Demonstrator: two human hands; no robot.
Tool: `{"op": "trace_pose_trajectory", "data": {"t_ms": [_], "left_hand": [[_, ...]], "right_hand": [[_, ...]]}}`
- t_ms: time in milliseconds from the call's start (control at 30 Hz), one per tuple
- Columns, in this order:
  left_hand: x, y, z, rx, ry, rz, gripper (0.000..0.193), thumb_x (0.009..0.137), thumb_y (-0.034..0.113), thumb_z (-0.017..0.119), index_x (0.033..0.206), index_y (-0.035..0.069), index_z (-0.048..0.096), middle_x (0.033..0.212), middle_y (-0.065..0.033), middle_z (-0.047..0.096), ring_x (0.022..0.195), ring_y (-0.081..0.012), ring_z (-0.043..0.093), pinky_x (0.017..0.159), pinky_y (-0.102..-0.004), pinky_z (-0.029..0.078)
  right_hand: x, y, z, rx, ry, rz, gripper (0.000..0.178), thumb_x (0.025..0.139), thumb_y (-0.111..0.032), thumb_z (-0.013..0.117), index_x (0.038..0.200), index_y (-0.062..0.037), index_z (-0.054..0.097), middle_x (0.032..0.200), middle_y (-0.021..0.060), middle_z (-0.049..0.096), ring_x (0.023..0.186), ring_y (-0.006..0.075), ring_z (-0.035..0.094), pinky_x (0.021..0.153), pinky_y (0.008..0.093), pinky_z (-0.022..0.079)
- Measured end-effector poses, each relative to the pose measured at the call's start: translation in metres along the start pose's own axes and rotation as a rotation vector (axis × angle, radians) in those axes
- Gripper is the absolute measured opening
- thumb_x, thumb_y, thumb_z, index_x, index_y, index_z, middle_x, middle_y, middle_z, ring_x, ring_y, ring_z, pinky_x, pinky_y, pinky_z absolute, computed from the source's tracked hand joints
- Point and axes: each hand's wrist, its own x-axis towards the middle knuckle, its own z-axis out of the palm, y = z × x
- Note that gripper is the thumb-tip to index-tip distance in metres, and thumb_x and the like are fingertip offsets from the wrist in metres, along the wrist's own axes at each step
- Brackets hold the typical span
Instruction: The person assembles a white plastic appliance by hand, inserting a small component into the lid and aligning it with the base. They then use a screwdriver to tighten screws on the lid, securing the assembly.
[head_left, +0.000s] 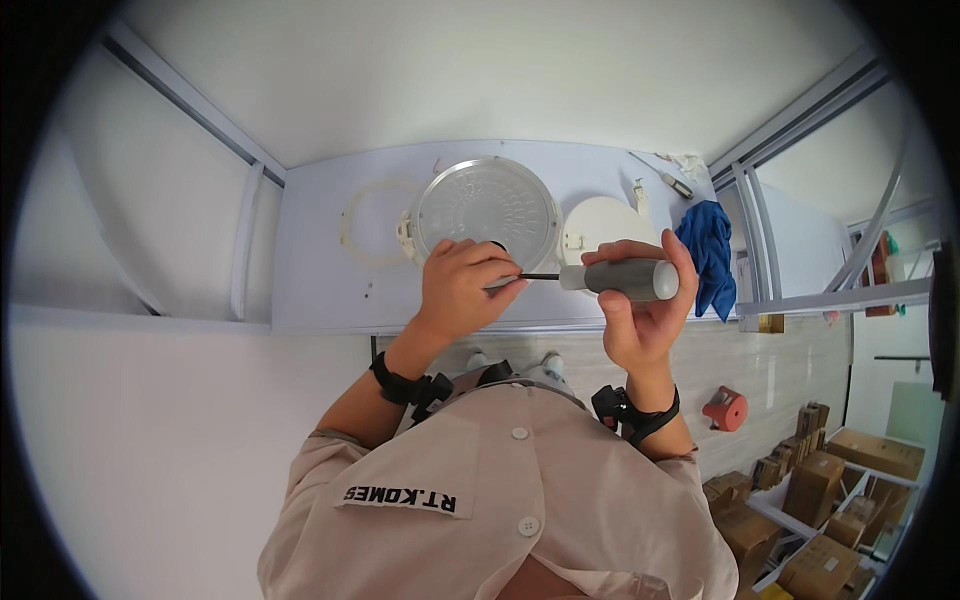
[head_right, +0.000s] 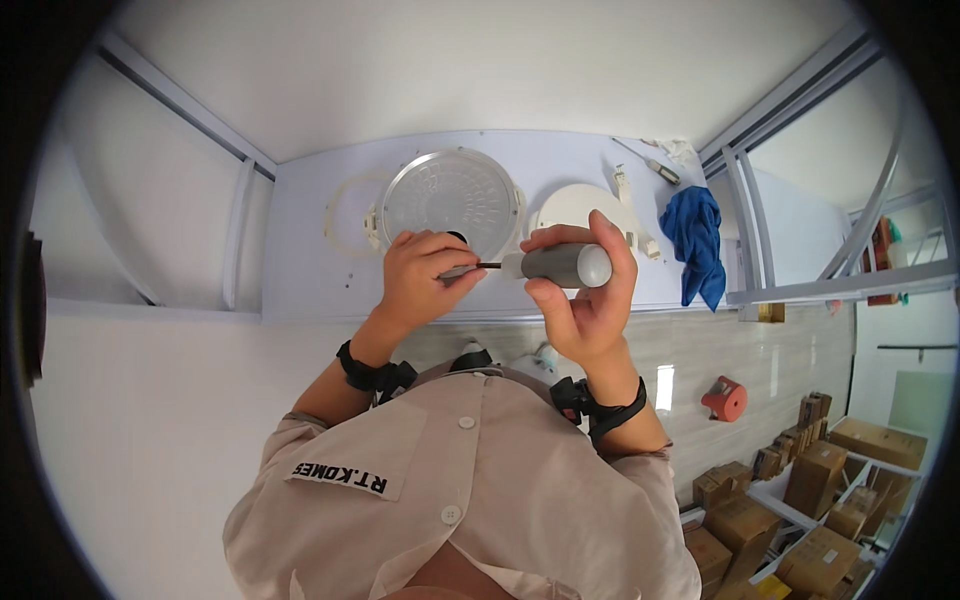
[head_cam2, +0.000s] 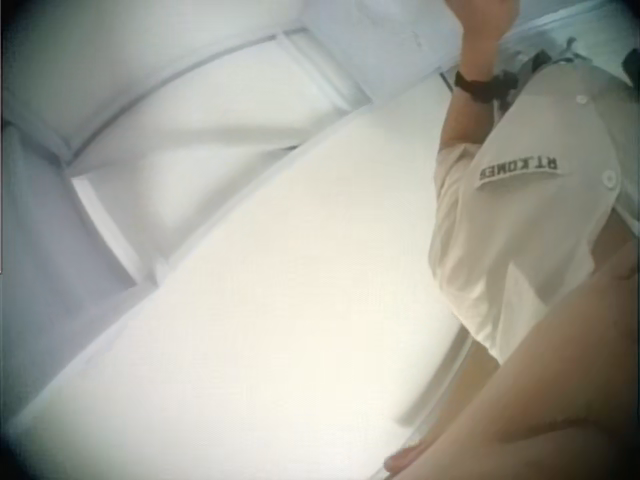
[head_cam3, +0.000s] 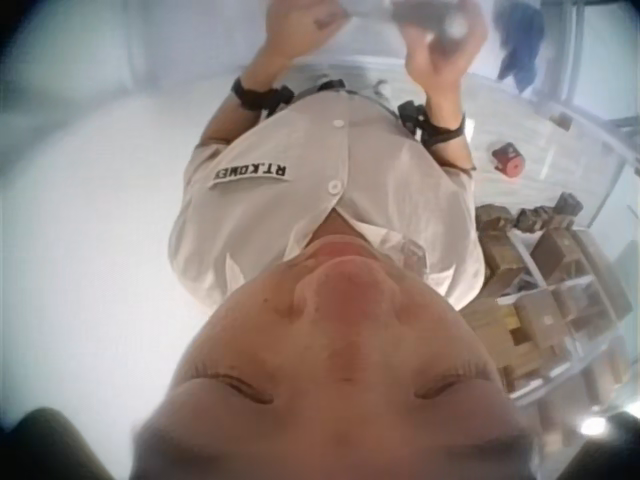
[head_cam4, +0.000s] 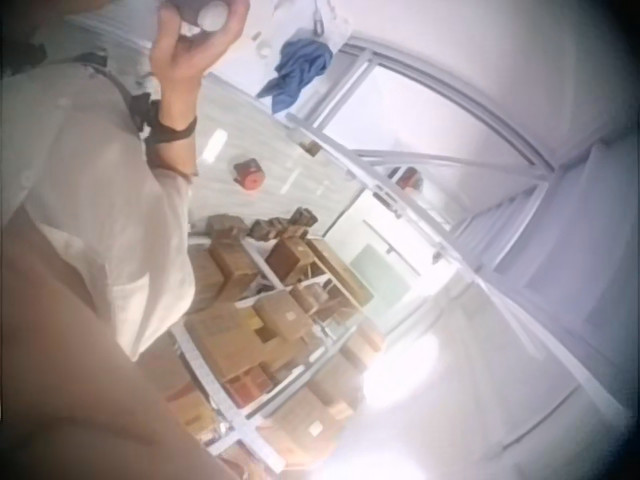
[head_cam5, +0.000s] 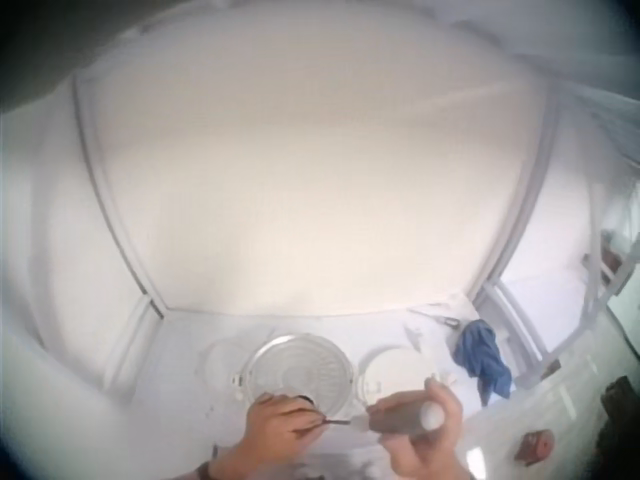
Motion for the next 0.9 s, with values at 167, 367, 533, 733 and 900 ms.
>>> {"op": "trace_pose_trajectory", "data": {"t_ms": [167,367,533,733,900], "left_hand": [[0.0,-0.001,0.002,-0.003,0.032,0.019,0.014,0.075,0.024,0.093,0.08,0.018,0.082,0.087,0.0104,0.074,0.073,-0.0141,0.063,0.071,-0.034,0.042],[0.0,-0.002,0.003,0.007,0.05,0.034,0.016,0.073,0.026,0.094,0.079,0.019,0.081,0.085,0.0118,0.074,0.071,-0.0143,0.061,0.069,-0.0338,0.041],[0.0,-0.003,0.004,0.023,0.056,0.044,0.017,0.073,0.026,0.094,0.078,0.019,0.08,0.085,0.0113,0.074,0.071,-0.015,0.062,0.068,-0.0343,0.042],[-0.002,-0.003,0.003,0.011,0.04,0.046,0.017,0.073,0.026,0.094,0.078,0.019,0.079,0.085,0.0113,0.074,0.072,-0.0149,0.064,0.068,-0.0338,0.044],[0.001,-0.005,0.003,-0.015,0.048,0.052,0.019,0.071,0.026,0.095,0.08,0.019,0.08,0.086,0.0105,0.077,0.068,-0.0162,0.065,0.065,-0.0346,0.045]], "right_hand": [[0.006,-0.008,0.005,-0.105,-0.043,-0.058,0.09,0.094,-0.021,0.088,0.163,-0.0046,0.033,0.119,0.0234,0.072,0.102,0.0318,0.077,0.087,0.0412,0.063],[0.021,-0.017,0.018,-0.268,-0.015,-0.028,0.093,0.077,-0.024,0.101,0.151,-0.0026,0.049,0.11,0.0166,0.074,0.097,0.0254,0.077,0.082,0.0348,0.061],[0.032,-0.022,0.031,-0.403,0.007,0.025,0.08,0.078,-0.025,0.101,0.143,0.0005,0.061,0.109,0.0149,0.076,0.094,0.0285,0.079,0.083,0.035,0.062],[0.052,-0.043,0.04,-0.248,-0.073,0.308,0.084,0.091,-0.017,0.089,0.16,-0.0007,0.045,0.133,0.0228,0.074,0.114,0.0343,0.077,0.098,0.0422,0.062],[0.042,-0.033,0.032,-0.106,-0.132,0.195,0.087,0.098,-0.009,0.08,0.168,-0.0025,0.03,0.143,0.0265,0.067,0.124,0.036,0.075,0.101,0.0432,0.061]]}}
